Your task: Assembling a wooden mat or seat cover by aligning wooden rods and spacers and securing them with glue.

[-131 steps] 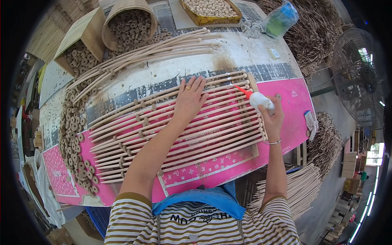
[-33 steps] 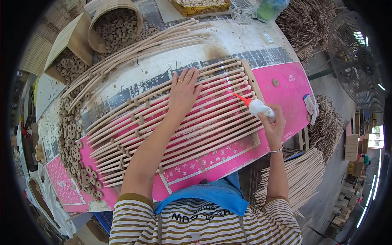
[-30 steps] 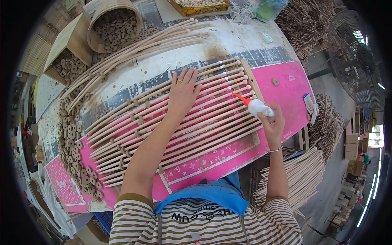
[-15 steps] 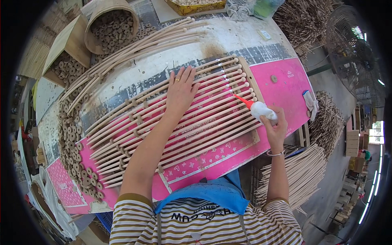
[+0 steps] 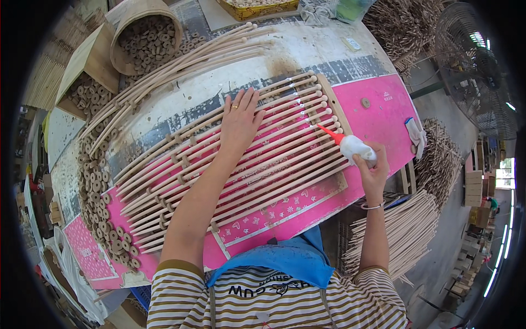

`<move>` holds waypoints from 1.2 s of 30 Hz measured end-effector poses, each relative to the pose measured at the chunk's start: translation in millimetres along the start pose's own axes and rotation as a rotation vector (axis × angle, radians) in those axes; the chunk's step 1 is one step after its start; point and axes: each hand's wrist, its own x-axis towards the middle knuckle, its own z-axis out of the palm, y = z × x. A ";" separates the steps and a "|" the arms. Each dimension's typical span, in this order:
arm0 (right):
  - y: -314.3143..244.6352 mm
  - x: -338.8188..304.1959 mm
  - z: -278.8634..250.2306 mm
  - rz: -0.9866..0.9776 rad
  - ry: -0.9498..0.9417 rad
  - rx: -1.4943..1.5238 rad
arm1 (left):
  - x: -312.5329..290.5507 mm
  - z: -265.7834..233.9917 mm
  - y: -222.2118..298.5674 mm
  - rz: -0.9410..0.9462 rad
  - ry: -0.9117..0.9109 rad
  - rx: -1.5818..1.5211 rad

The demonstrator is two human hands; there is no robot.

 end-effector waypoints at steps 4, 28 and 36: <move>0.6 9.3 6.2 -0.023 -0.006 0.026 | -0.2 0.9 -0.6 -0.001 0.009 0.000; 0.0 -5.8 1.1 0.078 -0.040 0.106 | -11.3 -34.6 9.3 0.104 -0.035 0.007; -6.1 -4.6 3.2 0.031 -0.064 0.117 | -90.7 -56.5 58.7 0.246 -0.227 -0.104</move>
